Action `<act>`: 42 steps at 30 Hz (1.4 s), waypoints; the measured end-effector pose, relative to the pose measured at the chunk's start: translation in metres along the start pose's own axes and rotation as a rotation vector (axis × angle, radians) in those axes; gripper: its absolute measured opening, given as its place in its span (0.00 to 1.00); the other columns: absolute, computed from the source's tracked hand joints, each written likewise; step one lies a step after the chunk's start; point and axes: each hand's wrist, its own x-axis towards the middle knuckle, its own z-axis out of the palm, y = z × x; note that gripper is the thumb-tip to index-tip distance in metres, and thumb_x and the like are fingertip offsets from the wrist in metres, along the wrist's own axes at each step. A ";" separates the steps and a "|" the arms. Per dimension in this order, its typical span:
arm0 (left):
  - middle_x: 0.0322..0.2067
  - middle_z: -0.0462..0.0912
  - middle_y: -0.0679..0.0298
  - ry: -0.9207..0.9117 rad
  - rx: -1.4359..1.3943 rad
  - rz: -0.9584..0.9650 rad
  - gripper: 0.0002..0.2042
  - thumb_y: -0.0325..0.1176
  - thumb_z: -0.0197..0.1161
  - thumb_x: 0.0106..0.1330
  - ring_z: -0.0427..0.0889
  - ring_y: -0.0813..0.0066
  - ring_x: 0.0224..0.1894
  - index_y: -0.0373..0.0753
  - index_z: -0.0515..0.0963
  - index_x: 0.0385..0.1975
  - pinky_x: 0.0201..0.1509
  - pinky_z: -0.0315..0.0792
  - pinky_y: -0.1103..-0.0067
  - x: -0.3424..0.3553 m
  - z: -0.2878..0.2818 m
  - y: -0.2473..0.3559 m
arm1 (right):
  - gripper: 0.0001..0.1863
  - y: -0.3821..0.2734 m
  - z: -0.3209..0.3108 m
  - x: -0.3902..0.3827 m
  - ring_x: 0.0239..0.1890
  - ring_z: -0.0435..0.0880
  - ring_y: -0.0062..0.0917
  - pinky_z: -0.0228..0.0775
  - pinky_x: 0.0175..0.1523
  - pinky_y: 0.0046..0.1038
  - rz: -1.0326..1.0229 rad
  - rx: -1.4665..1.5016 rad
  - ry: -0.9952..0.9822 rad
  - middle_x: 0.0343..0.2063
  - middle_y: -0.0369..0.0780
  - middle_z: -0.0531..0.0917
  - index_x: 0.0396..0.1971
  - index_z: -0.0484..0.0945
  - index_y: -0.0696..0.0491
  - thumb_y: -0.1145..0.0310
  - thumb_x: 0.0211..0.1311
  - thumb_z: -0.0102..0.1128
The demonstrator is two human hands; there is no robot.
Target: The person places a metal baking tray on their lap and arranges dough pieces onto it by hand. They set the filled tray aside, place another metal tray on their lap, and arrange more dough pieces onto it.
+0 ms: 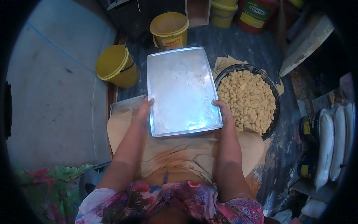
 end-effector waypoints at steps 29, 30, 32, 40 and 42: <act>0.62 0.62 0.50 -0.271 1.586 0.873 0.34 0.32 0.66 0.53 0.60 0.50 0.65 0.47 0.62 0.62 0.66 0.53 0.56 -0.139 0.032 -0.058 | 0.28 0.064 -0.072 -0.062 0.44 0.80 0.29 0.70 0.50 0.29 -0.278 -0.909 0.317 0.43 0.47 0.81 0.55 0.71 0.59 0.61 0.56 0.63; 0.60 0.64 0.51 -0.229 1.623 0.889 0.32 0.31 0.66 0.53 0.61 0.52 0.65 0.46 0.64 0.61 0.65 0.55 0.57 -0.135 0.024 -0.057 | 0.30 0.060 -0.052 -0.075 0.44 0.80 0.29 0.71 0.50 0.27 -0.185 -1.015 0.277 0.43 0.47 0.81 0.56 0.70 0.60 0.61 0.56 0.64; 0.60 0.64 0.52 -0.271 1.625 0.924 0.31 0.31 0.66 0.53 0.62 0.52 0.64 0.45 0.65 0.60 0.64 0.56 0.57 -0.134 0.039 -0.054 | 0.30 0.072 -0.089 -0.058 0.43 0.81 0.29 0.71 0.49 0.28 -0.232 -1.092 0.295 0.43 0.48 0.82 0.56 0.70 0.61 0.62 0.56 0.64; 0.60 0.65 0.53 -0.247 1.662 0.911 0.30 0.30 0.66 0.52 0.62 0.52 0.64 0.45 0.67 0.58 0.64 0.58 0.59 -0.124 0.035 -0.045 | 0.29 0.073 -0.083 -0.046 0.36 0.80 0.26 0.73 0.41 0.27 -0.321 -1.104 0.185 0.38 0.44 0.82 0.55 0.70 0.60 0.62 0.55 0.65; 0.60 0.66 0.54 -0.281 1.650 0.877 0.30 0.29 0.66 0.52 0.62 0.51 0.64 0.45 0.66 0.59 0.65 0.58 0.58 -0.123 0.032 -0.041 | 0.29 0.067 -0.069 -0.054 0.36 0.80 0.26 0.73 0.39 0.27 -0.323 -1.103 0.183 0.38 0.43 0.82 0.56 0.70 0.59 0.62 0.55 0.64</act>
